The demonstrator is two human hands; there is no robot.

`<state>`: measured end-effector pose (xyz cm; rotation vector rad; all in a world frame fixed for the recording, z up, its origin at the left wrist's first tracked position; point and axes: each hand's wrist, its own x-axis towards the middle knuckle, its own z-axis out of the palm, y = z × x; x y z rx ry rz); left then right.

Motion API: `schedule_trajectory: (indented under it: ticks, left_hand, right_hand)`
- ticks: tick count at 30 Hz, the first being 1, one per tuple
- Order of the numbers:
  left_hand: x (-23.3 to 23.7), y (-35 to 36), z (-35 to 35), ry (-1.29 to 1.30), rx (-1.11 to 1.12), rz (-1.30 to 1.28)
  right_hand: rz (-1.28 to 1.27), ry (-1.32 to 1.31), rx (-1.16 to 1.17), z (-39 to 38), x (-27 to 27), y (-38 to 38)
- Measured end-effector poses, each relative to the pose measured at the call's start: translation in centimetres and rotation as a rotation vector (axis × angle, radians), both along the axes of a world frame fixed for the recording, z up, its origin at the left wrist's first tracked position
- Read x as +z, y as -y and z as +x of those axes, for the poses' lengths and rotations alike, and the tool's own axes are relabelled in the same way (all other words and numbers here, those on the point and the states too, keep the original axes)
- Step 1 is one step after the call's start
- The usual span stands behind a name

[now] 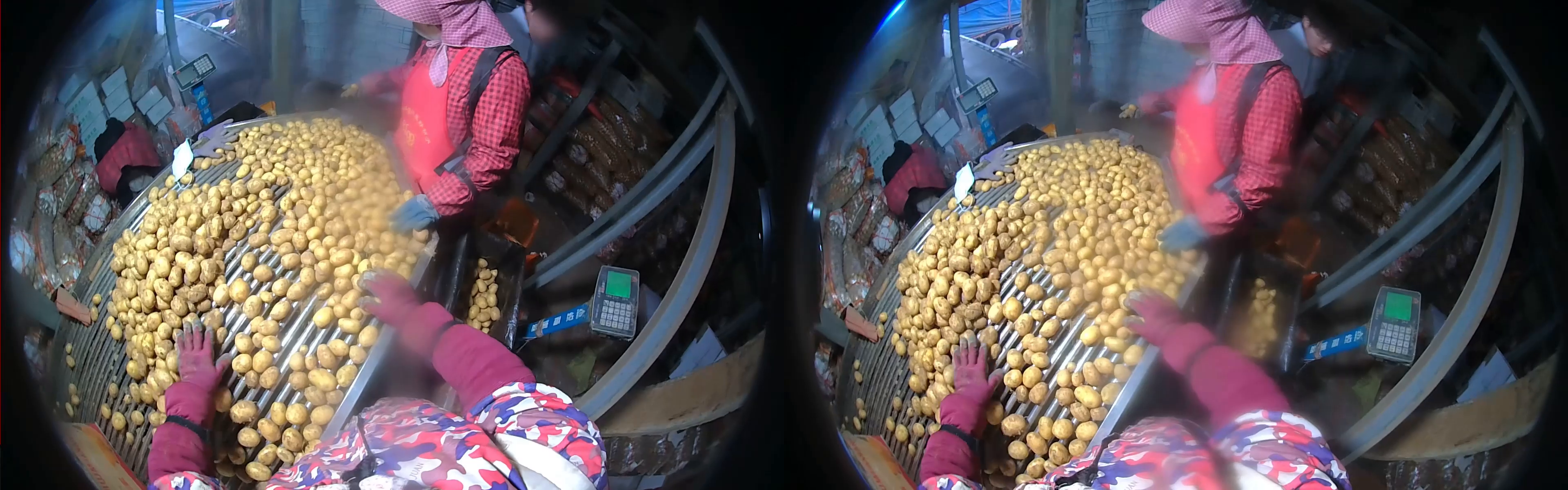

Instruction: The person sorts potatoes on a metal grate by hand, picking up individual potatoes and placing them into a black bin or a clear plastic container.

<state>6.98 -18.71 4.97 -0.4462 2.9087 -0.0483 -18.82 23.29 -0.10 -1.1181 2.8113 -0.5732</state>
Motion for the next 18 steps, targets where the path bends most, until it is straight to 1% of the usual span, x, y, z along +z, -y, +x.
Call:
schedule_trajectory:
  ticks: [1, 2, 4, 5, 6, 7, 10, 13, 14, 16, 18]
  left_hand:
    - [-1.1, -0.5, -0.5, -0.057, -0.092, -0.046]
    - [-1.7, -1.1, -1.0, -0.015, -0.082, -0.038]
    - [-3.1, -2.2, -2.6, -0.078, -0.065, -0.003]
    - [-3.9, -3.1, -3.5, -0.053, -0.045, 0.017]
    - [-4.0, -4.3, -4.3, -0.026, -0.024, 0.039]
    - [-3.0, -5.7, -5.0, 0.001, -0.075, 0.002]
    - [-4.7, -8.9, -5.7, 0.003, -0.109, 0.213]
    - [-5.0, -13.3, -6.1, -0.215, -0.314, 0.522]
    - [-4.0, -14.7, -6.7, -0.268, -0.358, 0.605]
    - [-2.5, -17.0, -7.3, -0.363, -0.483, 0.554]
    - [-1.6, -18.2, -8.3, -0.262, -0.689, 0.413]
  right_hand:
    - [0.001, -0.001, 0.006, 0.2, 0.0, 0.1]
    - [-0.001, -0.006, 0.003, 0.2, 0.1, 0.1]
    - [-0.012, -0.022, -0.004, 0.3, 0.8, 0.0]
    - [-0.021, -0.027, -0.003, 0.5, 1.3, 0.0]
    - [-0.028, -0.032, -0.001, 0.6, 1.6, 0.0]
    - [-0.037, -0.043, 0.005, 0.6, 1.3, -0.1]
    - [-0.061, -0.077, 0.012, 0.1, -0.1, -0.2]
    - [-0.062, -0.069, 0.009, 0.2, -0.4, -0.3]
    - [-0.054, -0.052, 0.007, 0.4, 0.3, -0.2]
    - [-0.033, -0.045, 0.001, 0.3, 0.8, 0.0]
    - [-0.008, -0.06, -0.009, 0.4, 0.6, 0.1]
